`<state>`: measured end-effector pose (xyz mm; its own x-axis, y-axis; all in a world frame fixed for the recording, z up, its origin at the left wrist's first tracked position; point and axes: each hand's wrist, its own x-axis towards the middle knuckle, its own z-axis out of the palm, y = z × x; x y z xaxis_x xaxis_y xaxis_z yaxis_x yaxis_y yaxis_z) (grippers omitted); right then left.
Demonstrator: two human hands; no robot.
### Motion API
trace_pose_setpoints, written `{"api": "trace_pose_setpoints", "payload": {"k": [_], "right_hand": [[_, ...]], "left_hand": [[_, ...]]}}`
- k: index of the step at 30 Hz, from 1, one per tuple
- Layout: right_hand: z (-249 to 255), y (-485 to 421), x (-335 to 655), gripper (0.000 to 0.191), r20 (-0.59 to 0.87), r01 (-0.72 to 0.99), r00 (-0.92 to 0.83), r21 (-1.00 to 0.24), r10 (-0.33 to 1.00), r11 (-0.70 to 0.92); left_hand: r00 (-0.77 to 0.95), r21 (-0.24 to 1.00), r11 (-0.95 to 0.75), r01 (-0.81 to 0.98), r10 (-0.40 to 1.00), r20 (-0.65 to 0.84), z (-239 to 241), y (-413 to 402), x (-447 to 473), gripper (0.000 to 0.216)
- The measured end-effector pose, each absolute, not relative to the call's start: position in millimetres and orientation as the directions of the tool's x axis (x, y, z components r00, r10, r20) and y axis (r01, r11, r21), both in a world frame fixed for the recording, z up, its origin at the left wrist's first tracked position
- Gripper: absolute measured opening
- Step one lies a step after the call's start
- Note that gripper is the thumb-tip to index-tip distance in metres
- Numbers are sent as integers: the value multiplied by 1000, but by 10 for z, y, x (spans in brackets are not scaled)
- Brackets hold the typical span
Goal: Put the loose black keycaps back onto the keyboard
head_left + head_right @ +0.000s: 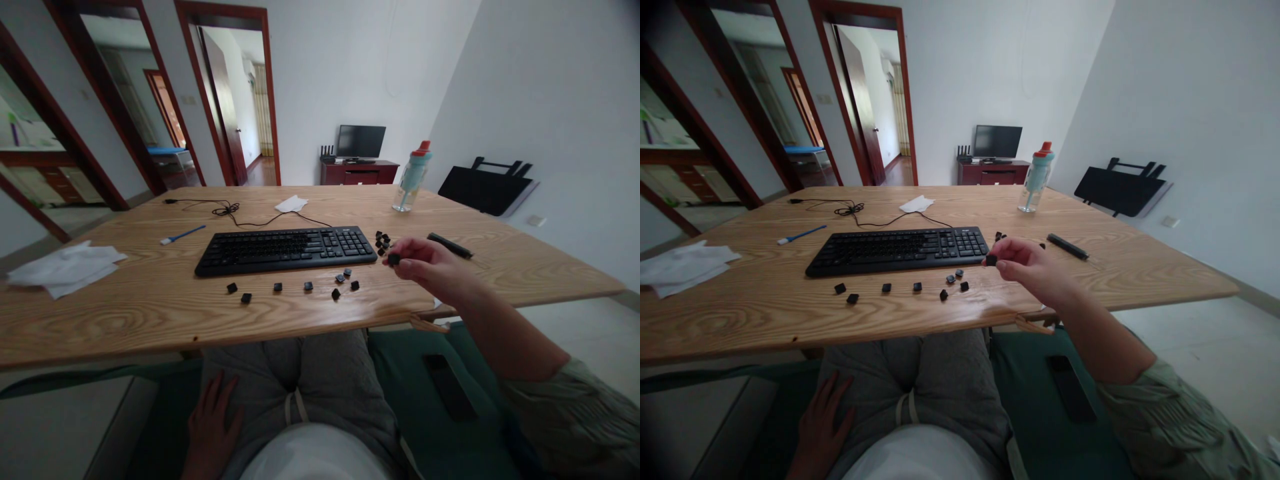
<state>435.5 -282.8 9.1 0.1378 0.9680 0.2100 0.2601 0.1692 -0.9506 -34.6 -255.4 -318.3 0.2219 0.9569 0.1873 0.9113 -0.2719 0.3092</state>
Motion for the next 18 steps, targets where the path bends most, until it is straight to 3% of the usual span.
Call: {"api": "trace_pose_setpoints", "payload": {"k": [10,18], "right_hand": [[-18,-2703,4390,27,248,483,95,-858,964,173],[-114,-2703,4501,35,132,781,10,-620,991,75]], "left_hand": [[213,319,-257,912,963,167,-3112,-2561,-313,53],[214,331,-258,908,963,164,-3107,-2567,-318,52]]}}
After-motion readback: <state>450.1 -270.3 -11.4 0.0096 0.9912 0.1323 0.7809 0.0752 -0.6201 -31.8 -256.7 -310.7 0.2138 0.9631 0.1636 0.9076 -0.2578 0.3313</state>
